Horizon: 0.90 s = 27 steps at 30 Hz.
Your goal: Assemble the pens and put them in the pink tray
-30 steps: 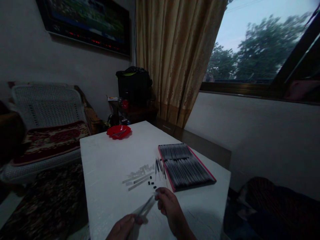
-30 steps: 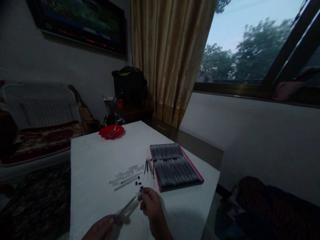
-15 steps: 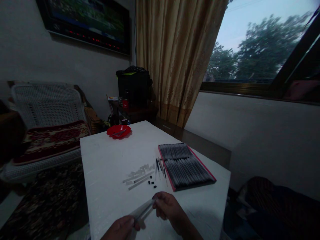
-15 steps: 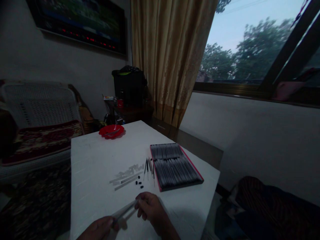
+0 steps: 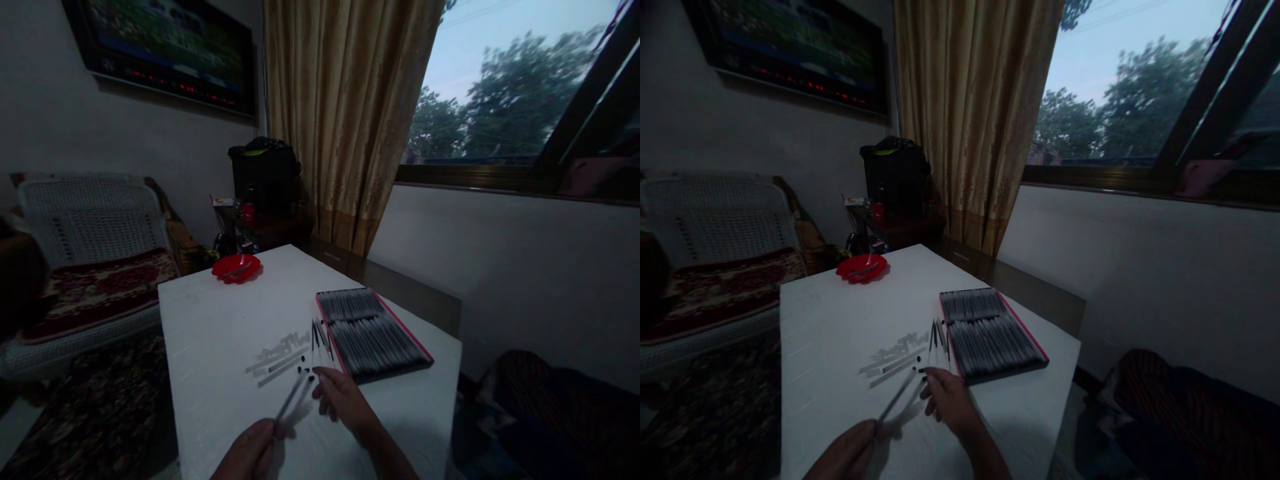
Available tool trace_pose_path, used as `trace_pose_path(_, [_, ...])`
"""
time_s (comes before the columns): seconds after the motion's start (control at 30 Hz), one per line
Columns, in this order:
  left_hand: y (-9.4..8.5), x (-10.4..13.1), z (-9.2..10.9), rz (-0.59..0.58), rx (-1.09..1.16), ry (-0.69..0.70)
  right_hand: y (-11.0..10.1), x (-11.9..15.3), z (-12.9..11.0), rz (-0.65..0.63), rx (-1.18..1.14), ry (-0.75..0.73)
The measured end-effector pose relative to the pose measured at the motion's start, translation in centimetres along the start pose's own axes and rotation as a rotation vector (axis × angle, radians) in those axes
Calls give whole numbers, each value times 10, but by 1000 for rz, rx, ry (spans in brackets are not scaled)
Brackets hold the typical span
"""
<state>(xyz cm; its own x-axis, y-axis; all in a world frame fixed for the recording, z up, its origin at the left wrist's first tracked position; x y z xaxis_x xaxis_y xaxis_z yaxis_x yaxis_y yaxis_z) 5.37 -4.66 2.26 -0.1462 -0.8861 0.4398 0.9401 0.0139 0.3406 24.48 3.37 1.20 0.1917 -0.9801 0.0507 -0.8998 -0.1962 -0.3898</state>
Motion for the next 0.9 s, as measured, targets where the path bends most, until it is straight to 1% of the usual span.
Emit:
trace_pose_path(0.07, [-1, -5, 2, 42, 144, -34, -14, -7, -8, 100, 238, -91])
trace_pose_path(0.13, [-3, -12, 6, 85, 311, -31, -18, -10, -15, 142, 344, -156])
trace_pose_path(0.2, [-3, -16, 9, 152, 473, -42, -15, -11, -19, 143, 413, -191])
trace_pose_path(0.27, [0, -17, 12, 220, 617, -84, -9, -10, -21, 147, 540, -206])
trace_pose_path(0.33, [7, -15, 15, 251, 748, -127, -4, -10, -21, 172, 645, -206])
trace_pose_path(0.37, [10, -13, 16, 250, 804, -136, -4, -10, -21, 194, 655, -201])
trace_pose_path(0.47, [16, -10, 20, 257, 870, -107, -4, -6, -24, 242, 567, -189])
trace_pose_path(0.57, [16, -9, 17, 278, 861, -69, 4, 6, -30, 202, 356, -187])
trace_pose_path(0.67, [17, -10, 11, 290, 915, -96, 20, 24, -37, 149, 72, -192])
trace_pose_path(0.77, [20, -10, 7, 290, 964, -130, 34, 38, -41, 113, -98, -187])
trace_pose_path(0.83, [21, -10, 6, 287, 976, -135, 39, 41, -41, 110, -199, -152])
trace_pose_path(0.9, [22, -10, 5, 290, 969, -129, 39, 41, -42, 134, -264, -123])
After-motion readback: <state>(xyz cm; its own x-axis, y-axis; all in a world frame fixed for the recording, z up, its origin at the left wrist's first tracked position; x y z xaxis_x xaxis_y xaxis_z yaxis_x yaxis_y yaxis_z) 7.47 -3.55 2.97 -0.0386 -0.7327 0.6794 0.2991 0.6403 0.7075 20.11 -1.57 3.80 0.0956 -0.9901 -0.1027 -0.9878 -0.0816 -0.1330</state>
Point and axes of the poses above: each hand's wrist, its own x-axis away from the middle knuckle, its own y-axis out of the palm, z = x × y, the point moved 5 cm from there along -x, towards the middle knuckle, and after that the axes turned 6 degrees about x, right-handed, at the moved point
